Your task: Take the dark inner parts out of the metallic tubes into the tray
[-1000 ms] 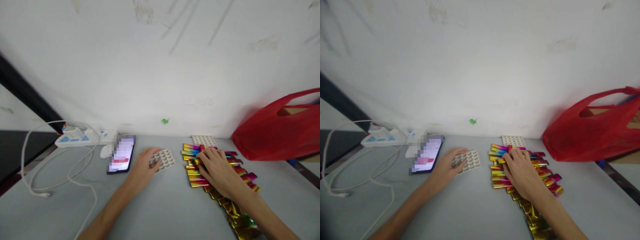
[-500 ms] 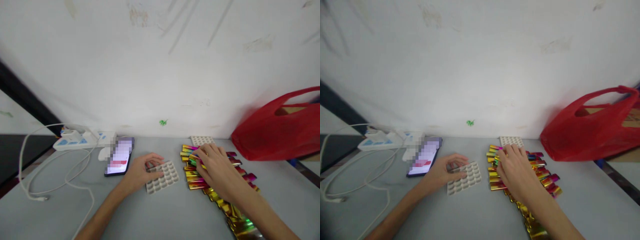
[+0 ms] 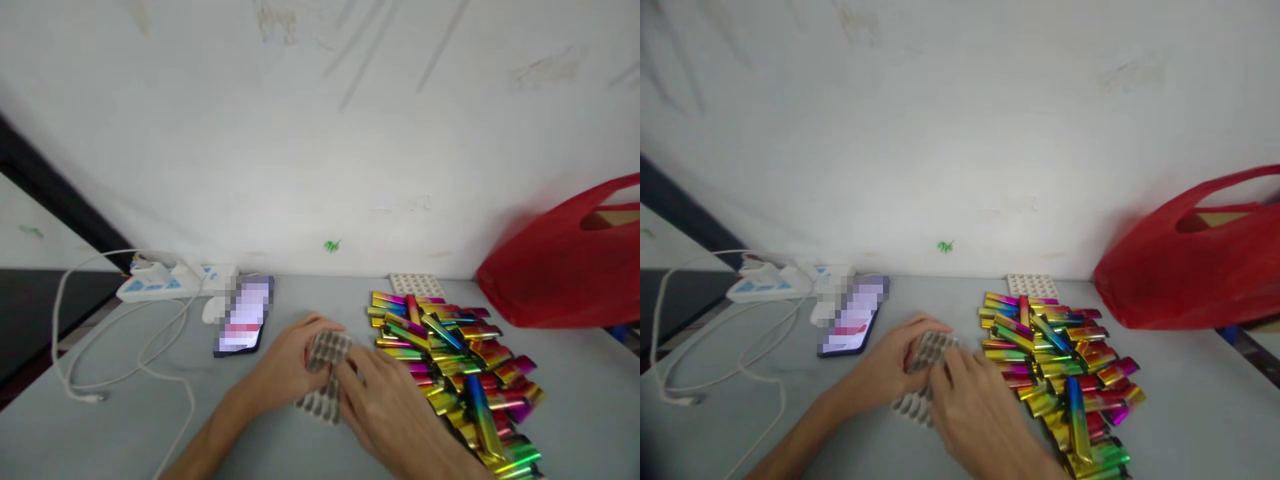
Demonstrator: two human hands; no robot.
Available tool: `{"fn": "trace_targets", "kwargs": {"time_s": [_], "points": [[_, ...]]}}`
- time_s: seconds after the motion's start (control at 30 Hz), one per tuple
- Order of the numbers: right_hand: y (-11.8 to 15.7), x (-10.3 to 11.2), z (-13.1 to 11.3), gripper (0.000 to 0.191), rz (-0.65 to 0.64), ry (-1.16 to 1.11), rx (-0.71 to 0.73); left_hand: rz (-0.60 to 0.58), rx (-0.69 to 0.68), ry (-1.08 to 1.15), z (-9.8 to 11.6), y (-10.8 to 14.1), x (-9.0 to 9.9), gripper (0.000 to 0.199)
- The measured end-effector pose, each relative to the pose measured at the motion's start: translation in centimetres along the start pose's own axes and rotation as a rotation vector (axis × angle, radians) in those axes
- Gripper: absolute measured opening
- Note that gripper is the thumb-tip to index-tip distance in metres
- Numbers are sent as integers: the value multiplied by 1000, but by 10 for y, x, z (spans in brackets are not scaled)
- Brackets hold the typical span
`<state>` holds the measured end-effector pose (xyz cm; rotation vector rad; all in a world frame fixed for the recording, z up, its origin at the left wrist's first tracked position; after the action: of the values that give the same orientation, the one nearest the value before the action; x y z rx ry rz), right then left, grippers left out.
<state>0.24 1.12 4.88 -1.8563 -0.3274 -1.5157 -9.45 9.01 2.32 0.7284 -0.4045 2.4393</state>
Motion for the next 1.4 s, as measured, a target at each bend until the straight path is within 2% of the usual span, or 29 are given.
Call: {"fn": "trace_targets", "kwargs": {"time_s": [0.07, 0.17, 0.23, 0.3, 0.4, 0.63, 0.73, 0.9, 1.07, 1.4], "points": [[5, -10, -18, 17, 10, -32, 67, 6, 22, -1, -1, 1, 1, 49], [11, -28, -38, 13, -8, -70, 161, 20, 59, -39, -5, 2, 2, 53], [12, -38, -46, 13, -44, -77, 208, 30, 75, -65, -8, 3, 2, 54], [12, -44, -48, 13, -84, -70, 233, 30, 96, -68, -12, 3, 1, 45], [10, -45, -46, 11, -120, -64, 228, 33, 118, -66, -19, 2, -1, 33], [9, -46, -46, 13, -165, -64, 246, 41, 96, -110, -20, 1, -2, 25], [9, -48, -42, 15, -184, -70, 199, 44, 99, -110, -18, 1, -1, 21], [9, -45, -35, 23, -202, -83, 153, -8, 99, -31, -16, 2, -10, 24], [6, -39, -28, 17, -188, -73, 114, -9, 117, 7, -17, 3, -16, 26], [5, -43, -30, 11, -192, -49, 117, 7, 135, -11, -17, 2, -16, 27]]}}
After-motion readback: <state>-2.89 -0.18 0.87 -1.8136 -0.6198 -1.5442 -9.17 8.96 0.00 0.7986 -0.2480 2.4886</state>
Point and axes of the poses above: each hand's wrist, its own y-axis away from the middle knuckle, its own x-axis out of the back of the hand, z = x × y, the point moved 10 cm from there along -y, towards the middle knuckle, and after that the axes turned 4 degrees about -z, right-handed, at the moved point
